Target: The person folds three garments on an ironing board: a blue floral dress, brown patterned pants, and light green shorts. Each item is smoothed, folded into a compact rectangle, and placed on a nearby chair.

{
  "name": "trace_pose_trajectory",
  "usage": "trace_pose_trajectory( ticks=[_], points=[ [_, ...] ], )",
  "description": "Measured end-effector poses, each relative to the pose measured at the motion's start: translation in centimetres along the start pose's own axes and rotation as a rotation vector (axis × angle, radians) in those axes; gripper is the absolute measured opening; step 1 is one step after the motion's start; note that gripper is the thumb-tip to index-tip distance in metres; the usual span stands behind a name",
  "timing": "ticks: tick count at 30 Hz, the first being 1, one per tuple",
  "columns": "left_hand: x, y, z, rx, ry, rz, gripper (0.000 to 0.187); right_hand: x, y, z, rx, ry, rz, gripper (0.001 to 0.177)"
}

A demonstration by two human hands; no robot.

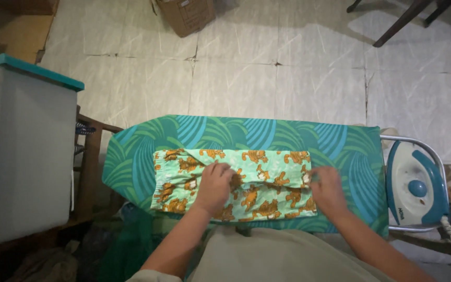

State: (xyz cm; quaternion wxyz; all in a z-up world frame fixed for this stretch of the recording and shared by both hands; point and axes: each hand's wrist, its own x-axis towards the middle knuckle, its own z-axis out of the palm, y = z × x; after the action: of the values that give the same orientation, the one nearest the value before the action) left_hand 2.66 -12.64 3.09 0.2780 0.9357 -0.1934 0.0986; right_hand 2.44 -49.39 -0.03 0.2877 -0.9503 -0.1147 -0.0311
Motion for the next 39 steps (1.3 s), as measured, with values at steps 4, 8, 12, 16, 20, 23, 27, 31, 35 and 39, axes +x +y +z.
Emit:
trace_pose_trajectory(
  ticks=[4, 8, 12, 16, 20, 23, 27, 31, 35, 39],
  points=[
    [-0.4, 1.9, 1.7, 0.147, -0.155, 0.089, 0.054, 1.3, -1.2, 1.2, 0.04, -0.074, 0.476, 0.054],
    [-2.6, 2.2, 4.3, 0.216, -0.328, 0.092, 0.082, 1.5, -1.6, 2.9, 0.03, -0.144, 0.645, 0.085],
    [-2.6, 2.8, 3.8, 0.211, -0.346, 0.052, 0.08, 2.4, -1.9, 2.7, 0.235, -0.303, 0.799, 0.064],
    [-4.0, 2.7, 4.2, 0.182, -0.221, 0.046, 0.085, 2.3, 0.5, 4.0, 0.305, -0.269, 0.769, 0.055],
    [-5.3, 2.7, 4.2, 0.214, -0.274, 0.006, 0.09, 5.2, -8.8, -2.5, 0.626, -0.351, 0.938, 0.053],
    [-4.6, 3.7, 2.1, 0.151, -0.347, -0.065, 0.097, 6.1, -9.9, -2.1, 0.888, -0.318, 0.708, 0.055],
    [-5.7, 3.5, 0.2, 0.056, -0.416, -0.09, 0.103, 9.1, -18.3, -1.8, 0.942, -0.389, 0.777, 0.058],
    [-6.5, 2.3, -1.5, -0.005, -0.364, -0.024, 0.081, 10.6, -24.1, 2.4, 0.84, -0.449, 0.459, 0.059],
    [-8.7, 1.2, -0.9, -0.123, -0.533, -0.108, 0.05, 11.8, -29.0, 8.6, 0.692, -0.487, 0.468, 0.057],
    [-10.2, -0.3, 0.7, -0.174, -0.347, 0.061, 0.054, 12.3, -29.7, 16.1, 0.731, -0.479, 0.385, 0.059]
  ],
)
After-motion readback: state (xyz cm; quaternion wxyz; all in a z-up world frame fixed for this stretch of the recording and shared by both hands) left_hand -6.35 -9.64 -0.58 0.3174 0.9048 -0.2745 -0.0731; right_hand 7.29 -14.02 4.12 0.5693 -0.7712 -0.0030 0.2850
